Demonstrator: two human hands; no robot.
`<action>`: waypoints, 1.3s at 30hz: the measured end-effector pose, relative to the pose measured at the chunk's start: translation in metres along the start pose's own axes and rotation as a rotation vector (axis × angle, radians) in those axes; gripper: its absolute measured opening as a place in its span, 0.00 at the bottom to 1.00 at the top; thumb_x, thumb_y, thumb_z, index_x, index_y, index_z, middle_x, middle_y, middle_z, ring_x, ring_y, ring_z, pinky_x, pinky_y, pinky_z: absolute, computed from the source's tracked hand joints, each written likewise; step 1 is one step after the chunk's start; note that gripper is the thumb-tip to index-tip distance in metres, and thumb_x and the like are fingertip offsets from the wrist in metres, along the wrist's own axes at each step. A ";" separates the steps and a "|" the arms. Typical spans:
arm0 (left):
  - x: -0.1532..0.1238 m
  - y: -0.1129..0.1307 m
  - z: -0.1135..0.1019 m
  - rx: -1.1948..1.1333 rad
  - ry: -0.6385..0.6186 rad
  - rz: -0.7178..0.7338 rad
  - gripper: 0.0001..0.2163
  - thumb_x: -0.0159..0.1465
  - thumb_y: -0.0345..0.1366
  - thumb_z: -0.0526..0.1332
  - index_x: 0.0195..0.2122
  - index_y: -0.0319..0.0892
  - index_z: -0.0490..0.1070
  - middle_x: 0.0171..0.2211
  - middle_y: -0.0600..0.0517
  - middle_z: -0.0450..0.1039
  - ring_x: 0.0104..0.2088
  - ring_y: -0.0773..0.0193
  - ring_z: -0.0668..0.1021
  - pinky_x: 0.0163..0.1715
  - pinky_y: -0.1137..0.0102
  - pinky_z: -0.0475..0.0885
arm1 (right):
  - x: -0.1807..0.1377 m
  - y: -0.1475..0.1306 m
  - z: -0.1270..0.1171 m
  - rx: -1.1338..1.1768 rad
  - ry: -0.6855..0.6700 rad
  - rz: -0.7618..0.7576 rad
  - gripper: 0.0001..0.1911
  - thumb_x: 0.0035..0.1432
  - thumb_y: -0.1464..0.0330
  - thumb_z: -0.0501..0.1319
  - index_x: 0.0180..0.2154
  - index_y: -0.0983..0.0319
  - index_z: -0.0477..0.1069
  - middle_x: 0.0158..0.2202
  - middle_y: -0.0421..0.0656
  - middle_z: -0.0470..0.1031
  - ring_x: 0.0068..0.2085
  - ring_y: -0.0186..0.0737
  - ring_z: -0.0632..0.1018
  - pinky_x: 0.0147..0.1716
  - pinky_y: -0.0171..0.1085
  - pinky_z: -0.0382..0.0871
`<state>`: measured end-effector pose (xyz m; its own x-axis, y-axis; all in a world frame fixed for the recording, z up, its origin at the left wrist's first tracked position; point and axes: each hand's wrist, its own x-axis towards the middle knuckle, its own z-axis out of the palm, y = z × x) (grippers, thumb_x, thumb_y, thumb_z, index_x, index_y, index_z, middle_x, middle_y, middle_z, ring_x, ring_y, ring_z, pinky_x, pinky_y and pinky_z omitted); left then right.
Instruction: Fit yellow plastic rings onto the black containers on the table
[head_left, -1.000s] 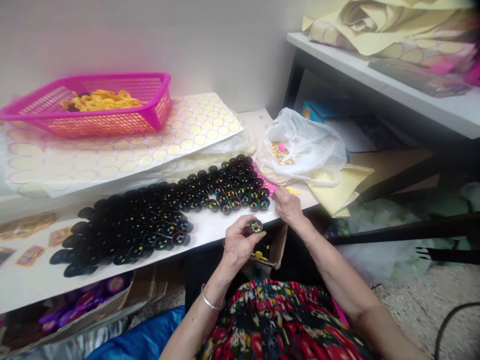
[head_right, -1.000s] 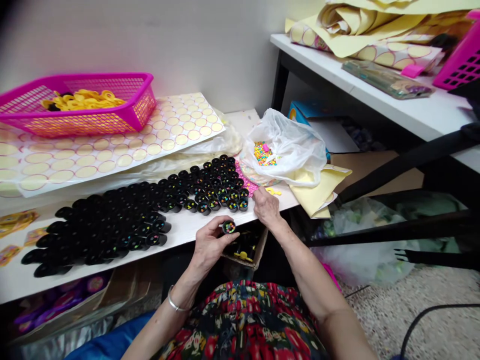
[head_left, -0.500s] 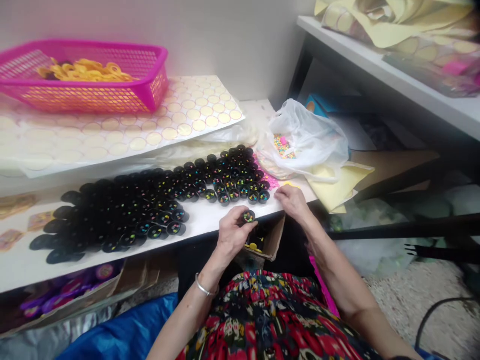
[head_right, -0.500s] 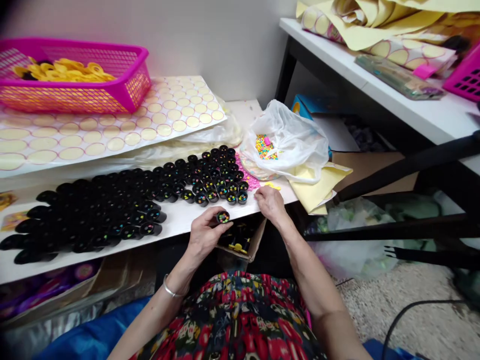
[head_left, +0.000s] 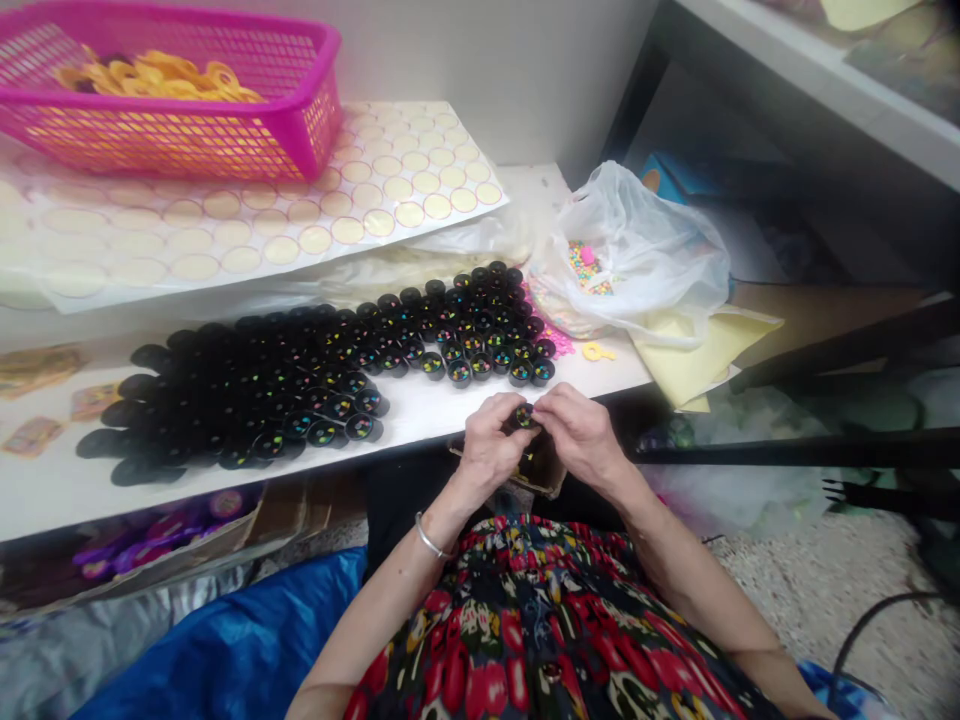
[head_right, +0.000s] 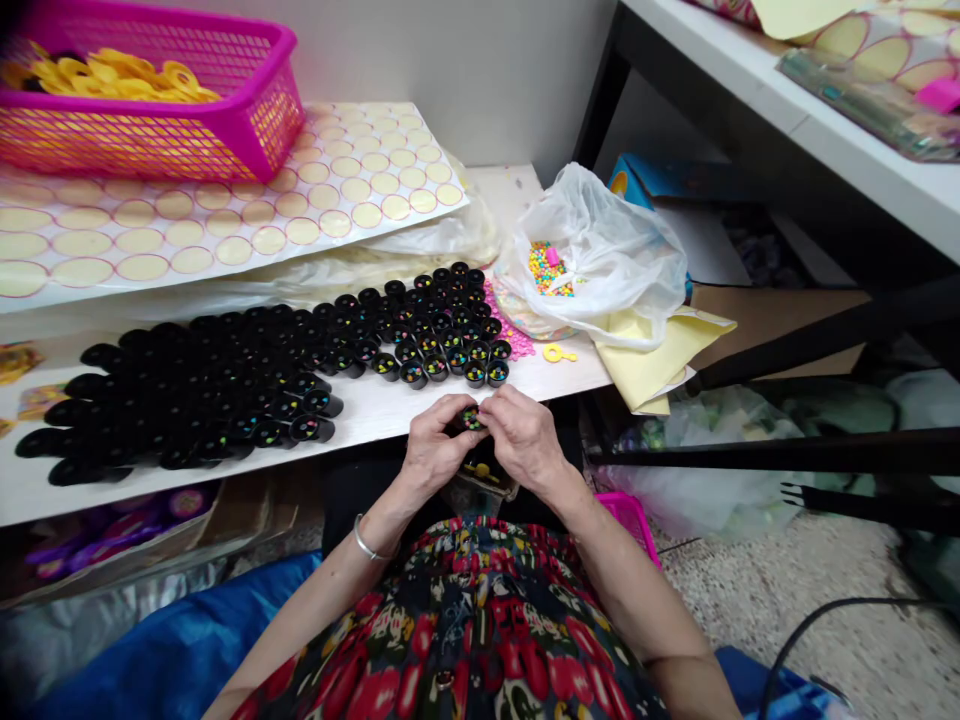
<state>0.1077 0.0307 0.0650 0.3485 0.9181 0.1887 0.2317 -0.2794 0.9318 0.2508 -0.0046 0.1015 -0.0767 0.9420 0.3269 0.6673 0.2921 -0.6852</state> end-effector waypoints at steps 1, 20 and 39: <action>0.000 0.000 0.000 0.005 -0.004 0.012 0.10 0.51 0.29 0.64 0.36 0.41 0.72 0.33 0.51 0.71 0.35 0.64 0.73 0.37 0.70 0.68 | -0.001 -0.002 0.001 -0.032 -0.014 -0.005 0.08 0.60 0.71 0.52 0.34 0.61 0.70 0.30 0.42 0.68 0.32 0.35 0.71 0.33 0.34 0.65; 0.000 -0.003 -0.004 0.012 -0.009 0.024 0.10 0.50 0.26 0.61 0.35 0.41 0.73 0.31 0.51 0.72 0.35 0.63 0.73 0.37 0.69 0.68 | 0.013 -0.017 0.000 -0.303 -0.221 -0.152 0.15 0.59 0.76 0.48 0.26 0.64 0.70 0.25 0.42 0.64 0.28 0.35 0.65 0.28 0.34 0.59; -0.009 -0.030 -0.054 0.201 0.351 -0.039 0.14 0.46 0.33 0.68 0.35 0.42 0.75 0.32 0.51 0.72 0.37 0.63 0.72 0.37 0.68 0.70 | 0.025 0.095 -0.027 -0.851 0.114 0.341 0.20 0.57 0.54 0.53 0.35 0.64 0.71 0.37 0.51 0.70 0.39 0.50 0.65 0.34 0.42 0.55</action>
<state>0.0489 0.0458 0.0523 0.0127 0.9595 0.2814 0.4236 -0.2601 0.8677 0.3325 0.0418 0.0625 0.2676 0.9193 0.2885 0.9634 -0.2611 -0.0616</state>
